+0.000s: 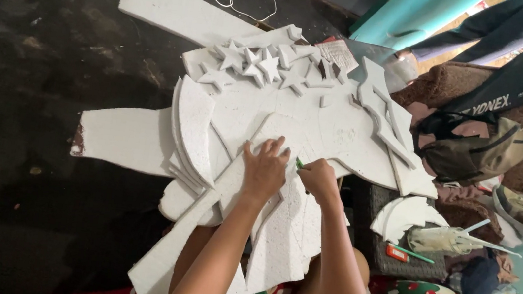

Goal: Cutting out various shapes from a large sheet of white foam using a small hand-held cutter.

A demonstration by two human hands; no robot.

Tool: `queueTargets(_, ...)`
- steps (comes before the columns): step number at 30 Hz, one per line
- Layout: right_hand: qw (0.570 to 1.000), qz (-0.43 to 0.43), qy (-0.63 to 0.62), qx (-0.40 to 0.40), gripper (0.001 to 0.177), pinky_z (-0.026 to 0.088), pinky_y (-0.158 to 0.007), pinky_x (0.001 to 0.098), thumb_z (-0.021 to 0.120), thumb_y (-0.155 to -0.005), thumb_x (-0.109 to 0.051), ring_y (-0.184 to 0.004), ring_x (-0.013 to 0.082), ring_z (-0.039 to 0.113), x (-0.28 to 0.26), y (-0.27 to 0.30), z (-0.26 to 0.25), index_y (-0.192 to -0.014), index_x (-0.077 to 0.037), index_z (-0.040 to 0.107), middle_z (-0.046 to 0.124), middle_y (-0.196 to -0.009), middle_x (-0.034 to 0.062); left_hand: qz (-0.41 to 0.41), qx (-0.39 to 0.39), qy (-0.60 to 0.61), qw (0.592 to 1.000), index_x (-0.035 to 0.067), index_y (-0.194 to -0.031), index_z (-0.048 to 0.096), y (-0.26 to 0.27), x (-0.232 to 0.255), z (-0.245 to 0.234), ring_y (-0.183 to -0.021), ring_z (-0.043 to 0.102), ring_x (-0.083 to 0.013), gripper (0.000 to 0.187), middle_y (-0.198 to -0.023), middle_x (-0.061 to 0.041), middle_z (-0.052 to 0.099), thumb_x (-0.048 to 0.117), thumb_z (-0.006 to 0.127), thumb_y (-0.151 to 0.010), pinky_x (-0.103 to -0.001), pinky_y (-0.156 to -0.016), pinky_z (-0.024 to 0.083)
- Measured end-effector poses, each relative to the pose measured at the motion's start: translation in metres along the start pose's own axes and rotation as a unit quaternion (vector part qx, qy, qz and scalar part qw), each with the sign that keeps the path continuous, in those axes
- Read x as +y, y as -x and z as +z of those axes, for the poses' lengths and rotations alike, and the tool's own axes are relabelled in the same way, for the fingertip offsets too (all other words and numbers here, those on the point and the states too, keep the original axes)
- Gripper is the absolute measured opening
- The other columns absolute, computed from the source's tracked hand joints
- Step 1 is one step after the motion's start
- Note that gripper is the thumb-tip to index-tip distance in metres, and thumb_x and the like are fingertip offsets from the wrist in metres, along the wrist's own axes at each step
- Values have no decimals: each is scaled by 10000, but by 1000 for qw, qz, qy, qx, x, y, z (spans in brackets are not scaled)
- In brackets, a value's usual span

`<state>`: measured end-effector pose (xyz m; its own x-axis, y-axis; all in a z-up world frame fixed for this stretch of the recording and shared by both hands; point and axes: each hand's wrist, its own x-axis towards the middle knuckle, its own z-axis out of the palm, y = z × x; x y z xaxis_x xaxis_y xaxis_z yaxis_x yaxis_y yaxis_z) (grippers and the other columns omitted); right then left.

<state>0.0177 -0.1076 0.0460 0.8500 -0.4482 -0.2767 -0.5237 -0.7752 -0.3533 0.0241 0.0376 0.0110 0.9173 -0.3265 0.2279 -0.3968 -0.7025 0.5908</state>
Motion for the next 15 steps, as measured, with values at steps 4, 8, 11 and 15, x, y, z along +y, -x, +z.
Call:
queueTargets(4,1000,4,-1,1,303,522,-538,392,560,-683,-90,-555,310,647,-6,15,-4,-905,-9,750,650,-655,237,10,7,-18,1000,174,-1156,665,0,-2,4,-1256,474,-238,300,-1346,-90,548,109,543,-890,-633,-989,259)
queueTargets(8,1000,-11,13,8,295,516,-516,384,560,-695,-80,-521,291,636,10,-8,10,-906,-1,750,653,-645,228,11,9,-22,1000,180,-1151,668,0,0,0,-1252,478,-236,298,-1341,-89,550,105,541,-892,-643,-982,272)
queueTargets(11,1000,-10,26,-4,286,517,-542,431,557,-721,-107,-585,344,656,8,8,3,-908,-1,745,660,-687,256,11,11,-17,1000,174,-1146,670,3,1,3,-1252,481,-241,300,-1341,-90,552,105,513,-900,-655,-984,267)
queueTargets(15,1000,-14,14,0,300,507,-480,337,534,-714,-59,-439,220,587,6,14,3,-907,21,750,632,-590,197,8,5,-14,1000,189,-1157,663,0,-2,4,-1261,479,-244,318,-1353,-85,545,110,465,-920,-657,-984,272)
